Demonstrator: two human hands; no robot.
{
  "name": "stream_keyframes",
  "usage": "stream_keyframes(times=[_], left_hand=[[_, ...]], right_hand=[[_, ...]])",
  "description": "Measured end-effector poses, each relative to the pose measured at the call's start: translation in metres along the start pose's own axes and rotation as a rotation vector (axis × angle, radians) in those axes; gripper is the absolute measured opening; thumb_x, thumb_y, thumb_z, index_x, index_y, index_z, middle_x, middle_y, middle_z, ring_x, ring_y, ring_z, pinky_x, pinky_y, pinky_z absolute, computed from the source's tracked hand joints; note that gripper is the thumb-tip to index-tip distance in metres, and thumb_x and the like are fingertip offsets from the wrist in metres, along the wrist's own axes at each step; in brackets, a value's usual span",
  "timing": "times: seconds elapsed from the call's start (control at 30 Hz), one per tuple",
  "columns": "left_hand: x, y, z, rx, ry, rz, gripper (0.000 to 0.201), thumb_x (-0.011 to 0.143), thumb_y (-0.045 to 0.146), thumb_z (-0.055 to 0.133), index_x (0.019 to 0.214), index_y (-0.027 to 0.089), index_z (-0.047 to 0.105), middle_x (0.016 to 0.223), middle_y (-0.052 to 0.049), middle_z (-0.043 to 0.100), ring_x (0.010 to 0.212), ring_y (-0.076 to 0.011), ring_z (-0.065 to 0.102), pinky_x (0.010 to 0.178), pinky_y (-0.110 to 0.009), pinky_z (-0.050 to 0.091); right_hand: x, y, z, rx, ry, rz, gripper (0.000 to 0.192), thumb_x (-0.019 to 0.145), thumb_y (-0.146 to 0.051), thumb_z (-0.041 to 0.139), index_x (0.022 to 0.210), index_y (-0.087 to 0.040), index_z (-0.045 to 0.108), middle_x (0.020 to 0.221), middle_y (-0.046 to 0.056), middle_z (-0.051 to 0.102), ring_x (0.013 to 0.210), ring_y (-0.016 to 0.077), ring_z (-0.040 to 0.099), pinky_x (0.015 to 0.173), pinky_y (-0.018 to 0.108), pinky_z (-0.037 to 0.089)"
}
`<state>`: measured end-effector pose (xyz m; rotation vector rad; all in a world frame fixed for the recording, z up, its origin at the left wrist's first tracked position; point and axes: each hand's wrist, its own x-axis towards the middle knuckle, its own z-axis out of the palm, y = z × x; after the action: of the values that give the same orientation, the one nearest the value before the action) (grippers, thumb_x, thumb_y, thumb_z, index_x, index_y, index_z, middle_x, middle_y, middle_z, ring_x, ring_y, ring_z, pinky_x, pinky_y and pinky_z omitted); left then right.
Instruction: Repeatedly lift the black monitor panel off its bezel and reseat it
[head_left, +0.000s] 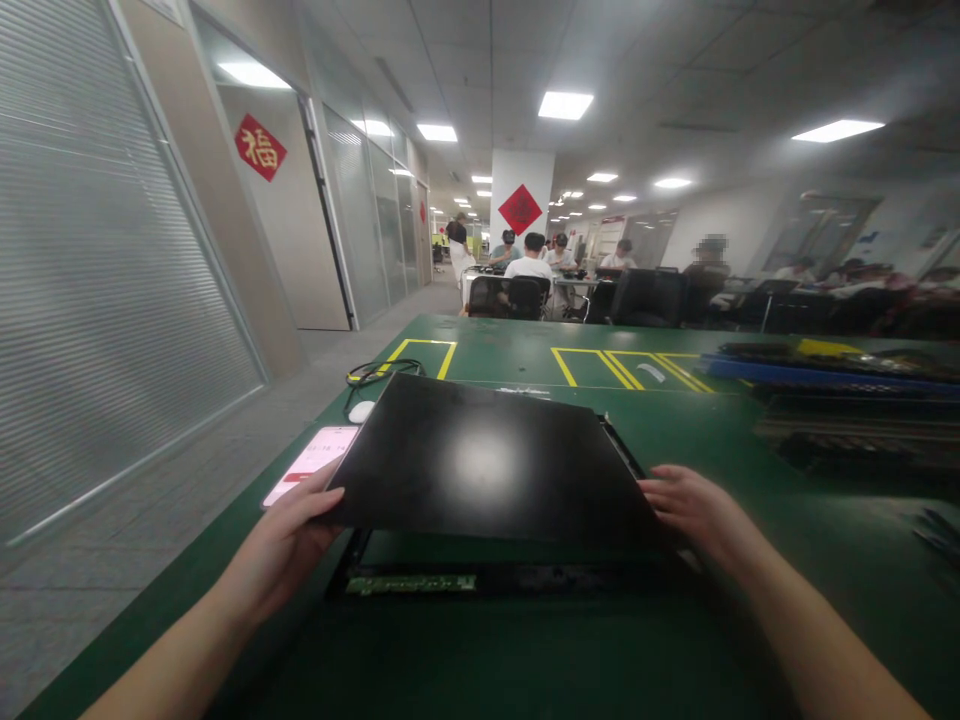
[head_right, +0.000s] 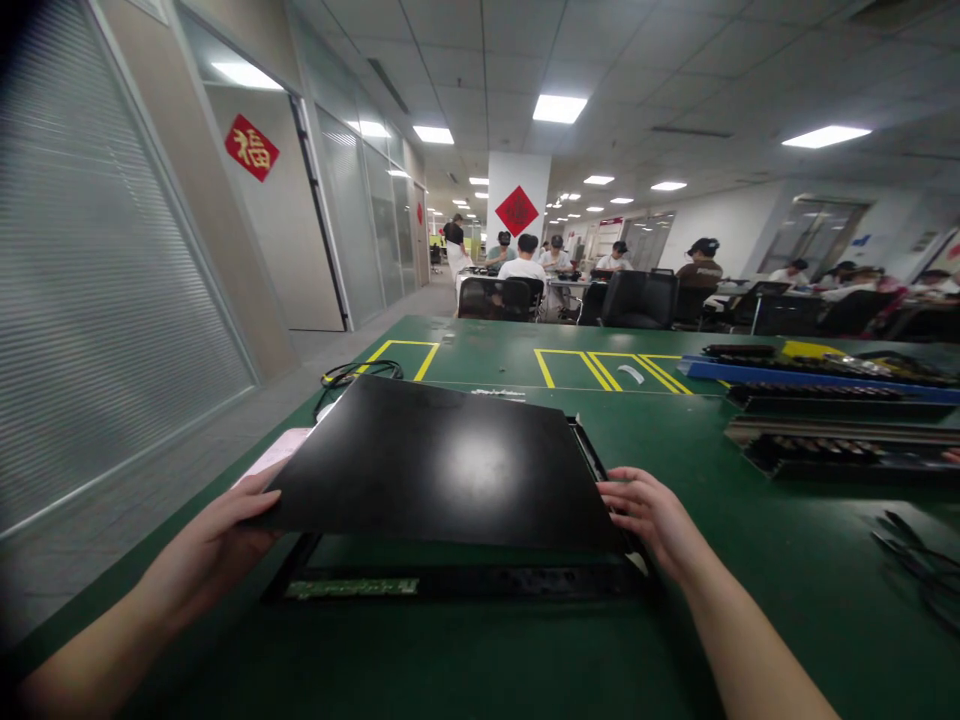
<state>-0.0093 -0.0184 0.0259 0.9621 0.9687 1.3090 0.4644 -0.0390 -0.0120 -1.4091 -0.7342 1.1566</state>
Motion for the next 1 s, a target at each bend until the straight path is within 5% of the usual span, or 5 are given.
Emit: stream_keyframes(times=[0.2, 0.37, 1.0], left_hand=[[-0.002, 0.003, 0.004, 0.004, -0.051, -0.024, 0.046, 0.078, 0.023, 0.075, 0.124, 0.023, 0.072, 0.121, -0.002, 0.076, 0.11, -0.0279, 0.069, 0.078, -0.025, 0.058], [-0.005, 0.006, 0.008, -0.006, -0.025, -0.021, 0.042, 0.078, 0.024, 0.076, 0.119, 0.02, 0.074, 0.122, -0.002, 0.075, 0.114, -0.0276, 0.066, 0.077, -0.022, 0.057], [0.0, -0.009, 0.005, -0.027, -0.078, -0.149, 0.057, 0.073, 0.025, 0.081, 0.129, 0.022, 0.068, 0.123, -0.008, 0.074, 0.116, -0.0337, 0.066, 0.089, -0.036, 0.057]], right_hand=[[0.005, 0.002, 0.001, -0.058, 0.088, -0.005, 0.026, 0.062, -0.02, 0.072, 0.085, -0.02, 0.06, 0.09, 0.009, 0.076, 0.072, 0.0178, 0.066, 0.061, 0.028, 0.052], [0.008, 0.008, 0.0, -0.044, 0.072, -0.02, 0.021, 0.064, -0.023, 0.069, 0.082, -0.02, 0.057, 0.084, 0.008, 0.076, 0.048, 0.0076, 0.046, 0.041, 0.017, 0.029], [0.002, -0.003, 0.0, -0.293, 0.208, -0.034, 0.017, 0.068, -0.032, 0.061, 0.068, -0.019, 0.049, 0.082, 0.015, 0.076, 0.04, 0.005, 0.031, 0.038, 0.02, 0.018]])
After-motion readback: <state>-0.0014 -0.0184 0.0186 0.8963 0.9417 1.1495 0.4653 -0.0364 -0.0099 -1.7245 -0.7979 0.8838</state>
